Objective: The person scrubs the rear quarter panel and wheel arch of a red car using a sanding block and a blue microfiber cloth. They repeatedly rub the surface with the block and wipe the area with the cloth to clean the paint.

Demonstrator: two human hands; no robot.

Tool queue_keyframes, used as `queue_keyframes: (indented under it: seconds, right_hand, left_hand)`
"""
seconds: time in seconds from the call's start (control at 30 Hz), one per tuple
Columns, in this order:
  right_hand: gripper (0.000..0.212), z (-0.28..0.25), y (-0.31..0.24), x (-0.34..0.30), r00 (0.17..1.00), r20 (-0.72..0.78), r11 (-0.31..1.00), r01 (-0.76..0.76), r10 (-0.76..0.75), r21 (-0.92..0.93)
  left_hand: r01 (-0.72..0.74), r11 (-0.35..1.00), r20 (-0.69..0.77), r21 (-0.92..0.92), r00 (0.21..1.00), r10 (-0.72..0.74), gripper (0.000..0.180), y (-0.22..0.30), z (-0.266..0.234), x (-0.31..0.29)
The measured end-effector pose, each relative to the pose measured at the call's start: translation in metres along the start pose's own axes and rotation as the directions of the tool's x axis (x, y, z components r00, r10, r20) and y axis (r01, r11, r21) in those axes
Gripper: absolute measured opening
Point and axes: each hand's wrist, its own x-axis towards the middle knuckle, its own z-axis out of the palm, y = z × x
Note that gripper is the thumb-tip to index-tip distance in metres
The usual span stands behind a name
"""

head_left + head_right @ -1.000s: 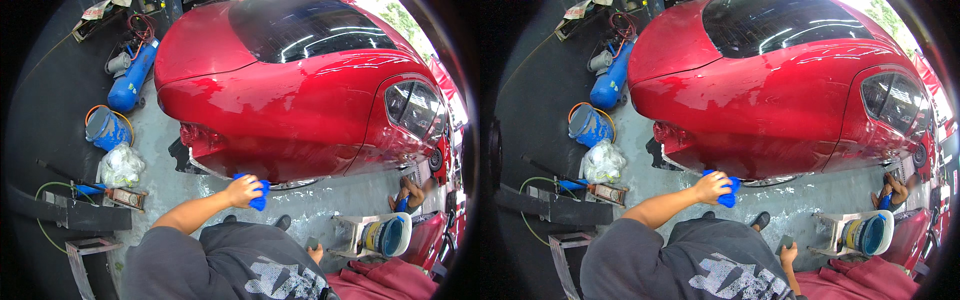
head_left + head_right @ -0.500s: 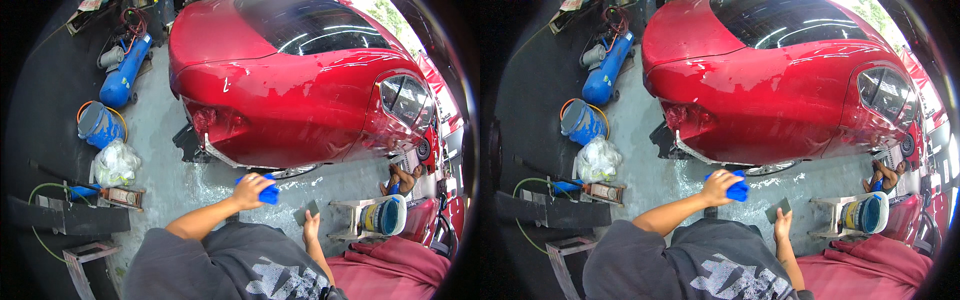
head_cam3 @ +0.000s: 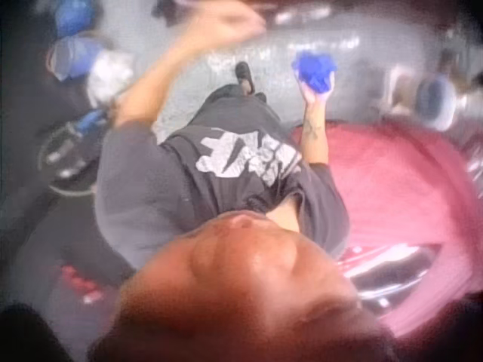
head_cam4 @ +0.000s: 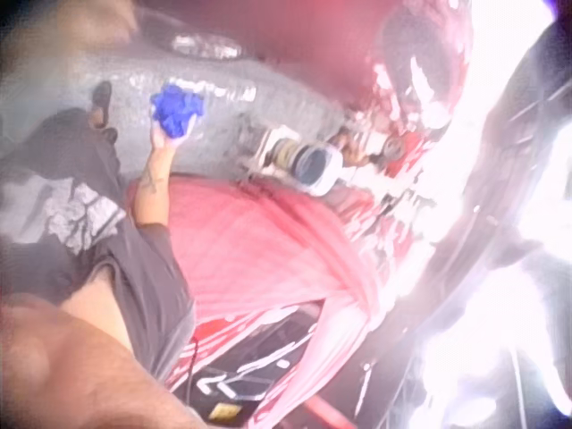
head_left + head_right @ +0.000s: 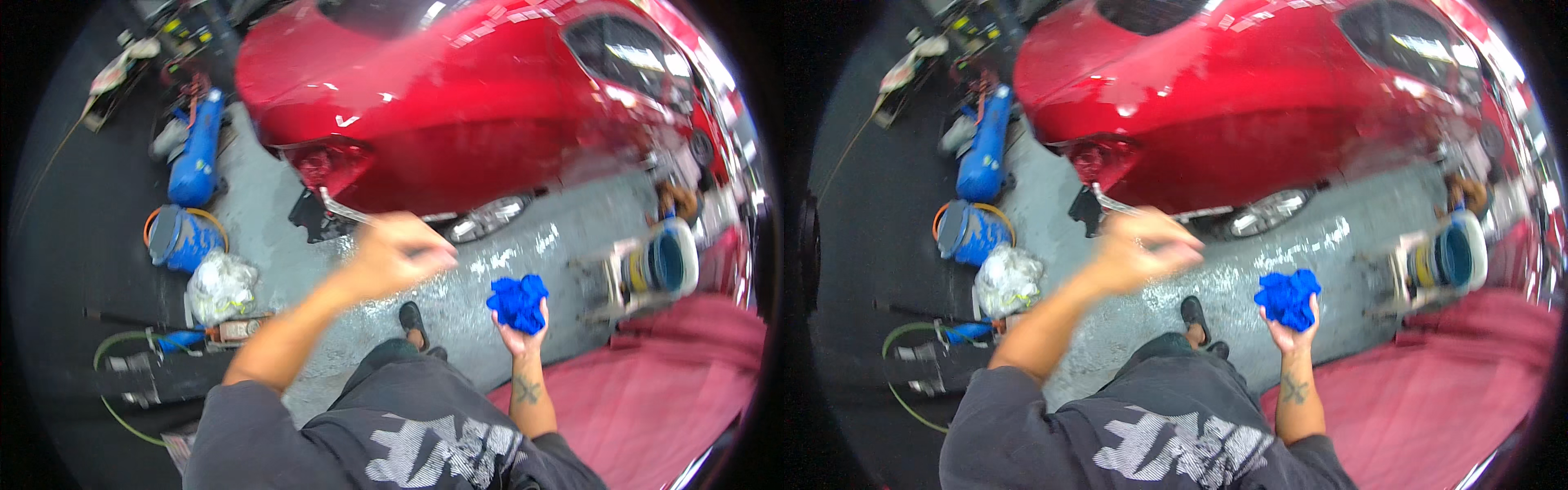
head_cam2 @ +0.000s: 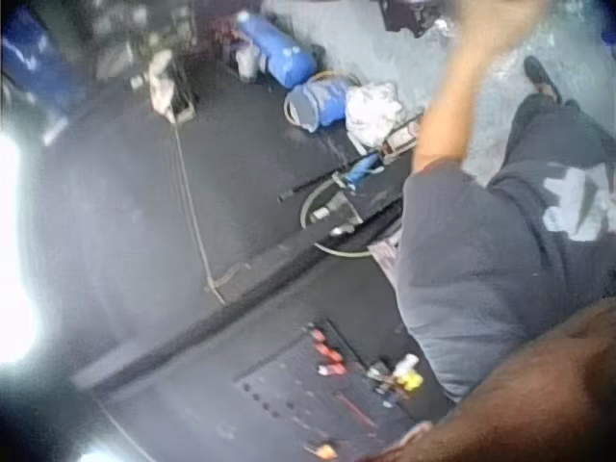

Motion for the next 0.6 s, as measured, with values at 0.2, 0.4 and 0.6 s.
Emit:
queue_keyframes:
  seconds: [0.2,0.4,0.6]
  right_hand:
    - [0.062,-0.032,0.011,-0.046,0.985,-0.123,0.993,0.118,-0.121,-0.031]
    - [0.067,-0.037,0.042,-0.136,0.896,-0.338,0.958,0.266,-0.288,-0.110]
    - [0.067,-0.034,0.138,-0.182,0.850,-0.354,0.919,0.382,-0.389,-0.092]
  left_hand:
    - [-0.686,0.654,0.040,-0.320,0.680,0.733,0.012,0.161,-0.230,-0.030]
    - [-0.648,0.207,0.209,-0.733,0.074,0.975,0.011,0.192,-0.218,-0.084]
    - [-0.456,0.161,0.151,-0.875,0.058,0.987,0.010,0.153,-0.237,-0.144]
